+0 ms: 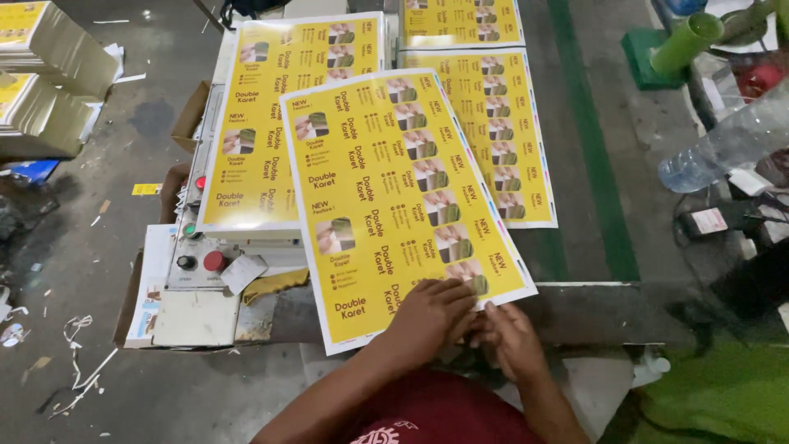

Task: Manually sorting and checking stacks of printed paper sheets at a print shop workstation.

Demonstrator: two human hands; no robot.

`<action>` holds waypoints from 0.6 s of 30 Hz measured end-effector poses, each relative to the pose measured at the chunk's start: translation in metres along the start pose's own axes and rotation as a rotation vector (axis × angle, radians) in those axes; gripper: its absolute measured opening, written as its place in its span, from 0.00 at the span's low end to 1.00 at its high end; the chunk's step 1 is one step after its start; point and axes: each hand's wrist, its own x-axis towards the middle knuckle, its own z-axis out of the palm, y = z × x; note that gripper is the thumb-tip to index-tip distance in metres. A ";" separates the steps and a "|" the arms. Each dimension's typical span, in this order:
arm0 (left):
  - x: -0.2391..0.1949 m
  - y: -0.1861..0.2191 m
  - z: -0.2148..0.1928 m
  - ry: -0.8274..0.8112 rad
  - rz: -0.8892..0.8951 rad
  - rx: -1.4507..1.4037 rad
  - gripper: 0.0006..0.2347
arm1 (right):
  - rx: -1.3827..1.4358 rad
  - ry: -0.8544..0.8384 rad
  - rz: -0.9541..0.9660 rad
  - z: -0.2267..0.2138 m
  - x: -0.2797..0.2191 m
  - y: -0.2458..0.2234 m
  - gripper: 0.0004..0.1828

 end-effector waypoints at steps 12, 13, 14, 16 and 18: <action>-0.032 -0.146 -0.052 0.284 -0.393 0.523 0.21 | -0.137 0.419 -0.107 -0.100 -0.035 -0.024 0.18; -0.037 -0.151 -0.051 0.284 -0.390 0.524 0.21 | -0.135 0.420 -0.110 -0.099 -0.041 -0.027 0.18; -0.042 -0.157 -0.050 0.192 -0.457 0.547 0.30 | -0.172 0.475 -0.101 -0.098 -0.046 -0.031 0.18; -0.048 -0.158 -0.047 0.094 -0.520 0.564 0.40 | -0.208 0.537 -0.091 -0.103 -0.056 -0.031 0.18; -0.056 -0.148 -0.044 0.143 -0.474 0.683 0.28 | -0.182 0.488 -0.142 -0.116 -0.066 -0.024 0.18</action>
